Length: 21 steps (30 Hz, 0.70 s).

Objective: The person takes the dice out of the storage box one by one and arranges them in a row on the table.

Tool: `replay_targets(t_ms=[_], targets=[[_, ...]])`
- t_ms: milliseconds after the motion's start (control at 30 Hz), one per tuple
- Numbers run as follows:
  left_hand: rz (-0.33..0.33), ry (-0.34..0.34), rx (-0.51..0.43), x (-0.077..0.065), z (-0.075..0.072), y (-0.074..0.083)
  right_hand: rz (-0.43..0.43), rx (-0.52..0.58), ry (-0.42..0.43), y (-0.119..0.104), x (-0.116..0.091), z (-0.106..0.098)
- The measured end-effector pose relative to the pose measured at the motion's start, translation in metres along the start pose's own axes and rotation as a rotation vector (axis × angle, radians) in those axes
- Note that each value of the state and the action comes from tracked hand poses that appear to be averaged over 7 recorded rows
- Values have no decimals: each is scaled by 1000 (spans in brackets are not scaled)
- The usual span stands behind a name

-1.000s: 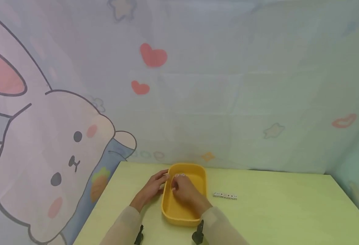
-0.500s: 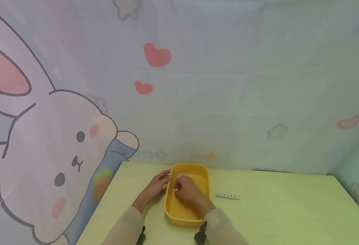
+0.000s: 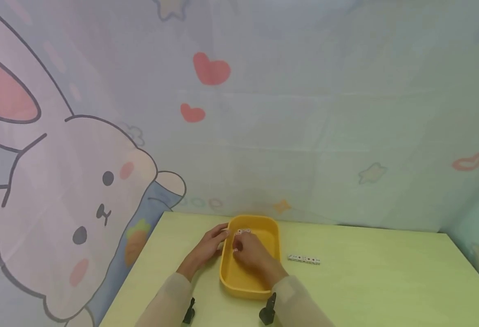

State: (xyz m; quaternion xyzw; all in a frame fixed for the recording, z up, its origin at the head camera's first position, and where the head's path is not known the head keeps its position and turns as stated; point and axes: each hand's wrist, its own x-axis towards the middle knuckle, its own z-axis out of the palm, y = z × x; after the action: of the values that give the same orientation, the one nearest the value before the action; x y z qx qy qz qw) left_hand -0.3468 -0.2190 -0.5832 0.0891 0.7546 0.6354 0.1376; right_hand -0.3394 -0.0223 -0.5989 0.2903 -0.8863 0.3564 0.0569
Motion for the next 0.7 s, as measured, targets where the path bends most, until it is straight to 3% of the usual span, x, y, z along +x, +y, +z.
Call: replay_targets(t_ms=[367,700], targets=[[-13,-23,11,0,-2,3,25,15,-12,-2,-1,-1],[-24,-29,-17,0,-3,3,-17,-2,7,0,-2,0]])
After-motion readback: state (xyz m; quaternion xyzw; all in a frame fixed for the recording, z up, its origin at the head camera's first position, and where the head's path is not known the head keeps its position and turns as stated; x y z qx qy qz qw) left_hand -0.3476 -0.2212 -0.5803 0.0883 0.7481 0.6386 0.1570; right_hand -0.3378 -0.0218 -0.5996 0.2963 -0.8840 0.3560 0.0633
